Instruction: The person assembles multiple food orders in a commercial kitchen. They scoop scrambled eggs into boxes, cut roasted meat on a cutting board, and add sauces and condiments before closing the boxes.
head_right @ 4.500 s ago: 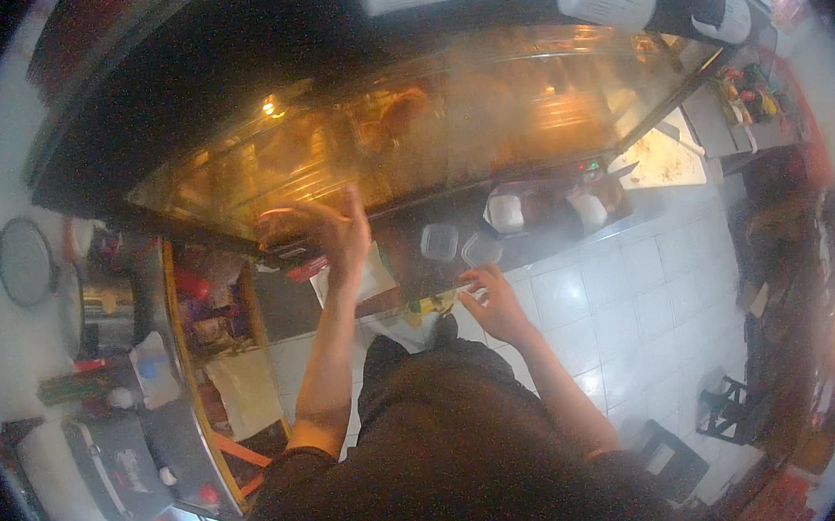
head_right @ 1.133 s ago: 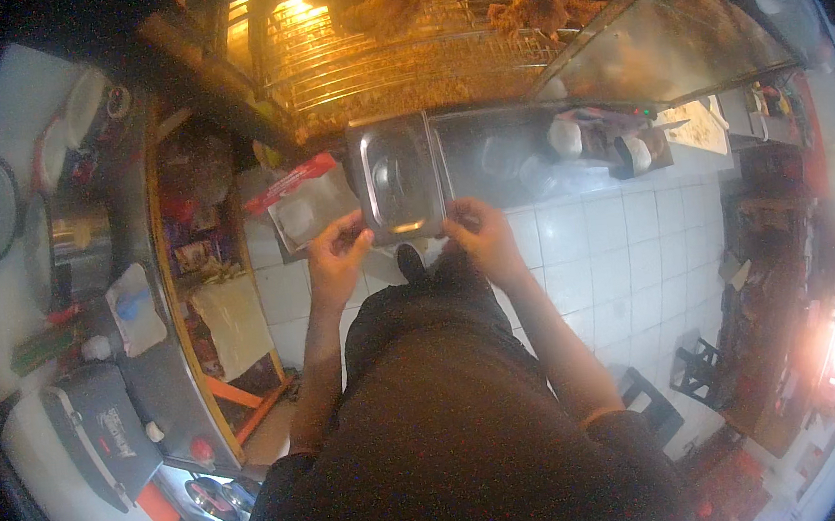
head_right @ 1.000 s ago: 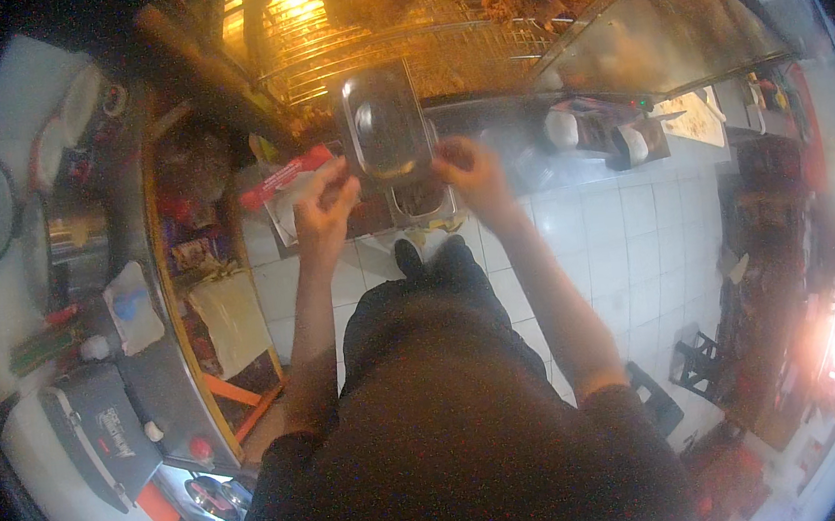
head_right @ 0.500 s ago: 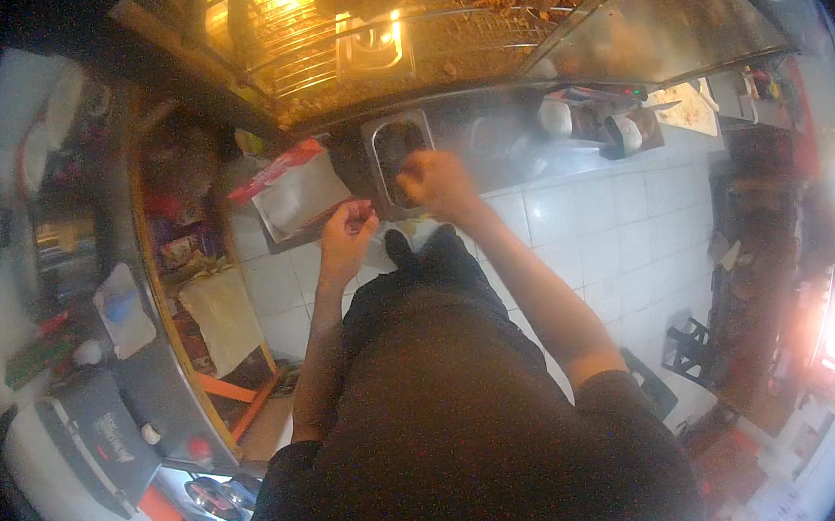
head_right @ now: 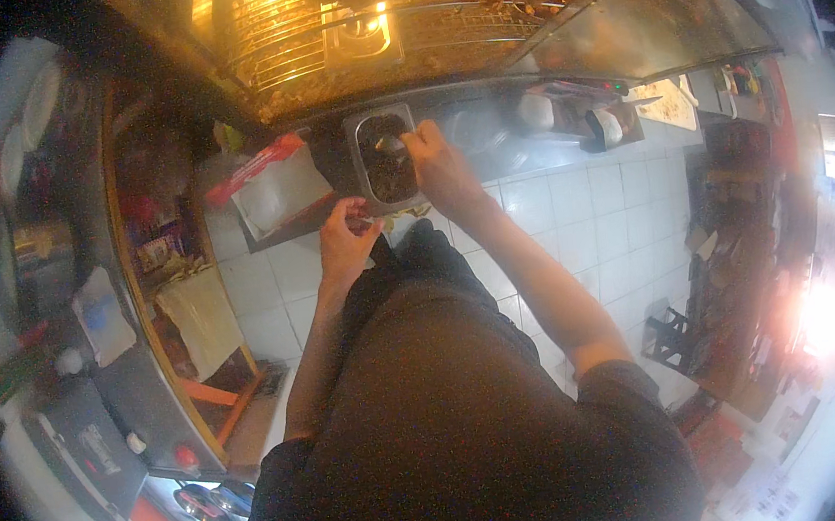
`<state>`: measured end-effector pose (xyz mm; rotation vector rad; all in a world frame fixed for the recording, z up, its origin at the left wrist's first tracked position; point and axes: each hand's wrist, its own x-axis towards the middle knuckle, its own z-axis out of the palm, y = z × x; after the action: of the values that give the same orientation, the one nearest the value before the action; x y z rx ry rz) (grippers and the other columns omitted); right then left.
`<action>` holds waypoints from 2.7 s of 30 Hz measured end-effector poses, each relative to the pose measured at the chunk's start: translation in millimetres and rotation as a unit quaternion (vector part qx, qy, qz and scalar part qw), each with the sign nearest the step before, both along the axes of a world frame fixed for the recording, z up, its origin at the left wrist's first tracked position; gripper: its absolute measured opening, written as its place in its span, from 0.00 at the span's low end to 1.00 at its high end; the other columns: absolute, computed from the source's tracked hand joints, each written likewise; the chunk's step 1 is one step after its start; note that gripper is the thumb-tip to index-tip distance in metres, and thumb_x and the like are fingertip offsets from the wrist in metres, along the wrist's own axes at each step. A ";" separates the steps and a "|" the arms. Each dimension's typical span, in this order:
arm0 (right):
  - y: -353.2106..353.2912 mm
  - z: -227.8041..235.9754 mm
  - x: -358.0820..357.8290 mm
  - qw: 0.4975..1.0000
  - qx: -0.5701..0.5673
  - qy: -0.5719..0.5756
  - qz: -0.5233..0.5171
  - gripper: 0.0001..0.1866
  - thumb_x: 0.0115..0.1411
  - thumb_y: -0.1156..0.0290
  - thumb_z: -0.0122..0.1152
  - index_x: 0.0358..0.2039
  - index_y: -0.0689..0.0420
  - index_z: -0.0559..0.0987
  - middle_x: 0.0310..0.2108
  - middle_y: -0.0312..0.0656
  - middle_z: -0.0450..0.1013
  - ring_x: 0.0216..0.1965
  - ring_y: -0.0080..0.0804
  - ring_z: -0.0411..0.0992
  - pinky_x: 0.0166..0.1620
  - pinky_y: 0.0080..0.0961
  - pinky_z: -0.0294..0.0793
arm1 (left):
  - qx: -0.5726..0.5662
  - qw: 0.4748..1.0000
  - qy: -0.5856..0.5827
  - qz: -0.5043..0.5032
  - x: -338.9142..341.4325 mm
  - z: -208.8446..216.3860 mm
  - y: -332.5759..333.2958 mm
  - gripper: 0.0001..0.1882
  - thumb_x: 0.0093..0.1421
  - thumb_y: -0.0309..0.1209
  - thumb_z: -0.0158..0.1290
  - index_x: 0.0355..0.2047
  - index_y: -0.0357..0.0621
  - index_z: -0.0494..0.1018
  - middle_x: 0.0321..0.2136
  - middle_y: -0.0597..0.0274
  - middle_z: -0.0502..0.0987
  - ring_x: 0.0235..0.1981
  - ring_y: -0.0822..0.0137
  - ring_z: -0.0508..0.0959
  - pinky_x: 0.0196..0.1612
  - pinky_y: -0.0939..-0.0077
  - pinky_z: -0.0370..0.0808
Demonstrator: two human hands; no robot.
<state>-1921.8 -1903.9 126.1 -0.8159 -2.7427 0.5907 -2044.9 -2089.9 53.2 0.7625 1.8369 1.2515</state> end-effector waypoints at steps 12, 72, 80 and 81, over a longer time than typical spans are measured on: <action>-18.5 -0.8 12.6 0.968 -0.013 -0.153 0.196 0.08 0.58 0.82 0.57 0.39 0.66 0.79 0.40 0.52 0.74 0.45 0.49 0.76 0.46 0.40 0.79 | 0.007 0.991 0.135 0.008 3.7 -8.8 4.7 0.26 0.55 0.26 0.71 0.53 0.40 0.76 0.34 0.55 0.82 0.34 0.62 0.85 0.39 0.68 0.82; -21.6 -16.4 34.4 0.971 -0.203 0.117 -0.053 0.09 0.69 0.79 0.60 0.45 0.69 0.83 0.35 0.46 0.80 0.35 0.32 0.82 0.42 0.25 0.81 | 0.027 0.966 0.256 0.012 7.9 -2.7 0.8 0.25 0.51 0.31 0.73 0.49 0.42 0.79 0.36 0.59 0.80 0.37 0.57 0.84 0.41 0.63 0.80; -27.2 -25.9 41.0 0.908 -0.400 0.117 -0.044 0.08 0.68 0.79 0.61 0.44 0.68 0.83 0.35 0.45 0.79 0.36 0.30 0.81 0.42 0.25 0.81 | 0.036 0.973 0.225 0.024 6.6 -6.2 1.2 0.26 0.49 0.31 0.74 0.48 0.42 0.79 0.36 0.59 0.80 0.37 0.58 0.83 0.41 0.63 0.80; -26.0 -29.9 40.8 0.920 -0.380 0.080 -0.060 0.08 0.69 0.79 0.61 0.44 0.68 0.84 0.35 0.45 0.80 0.36 0.29 0.81 0.42 0.25 0.81 | 0.045 0.972 0.228 0.027 6.1 -6.9 1.5 0.26 0.49 0.31 0.74 0.48 0.42 0.80 0.35 0.59 0.80 0.37 0.58 0.83 0.41 0.63 0.80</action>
<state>-1881.0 -1929.9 96.2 -1.0072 -2.2585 1.6579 -2038.7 -2088.4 46.3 1.1303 2.1857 1.2772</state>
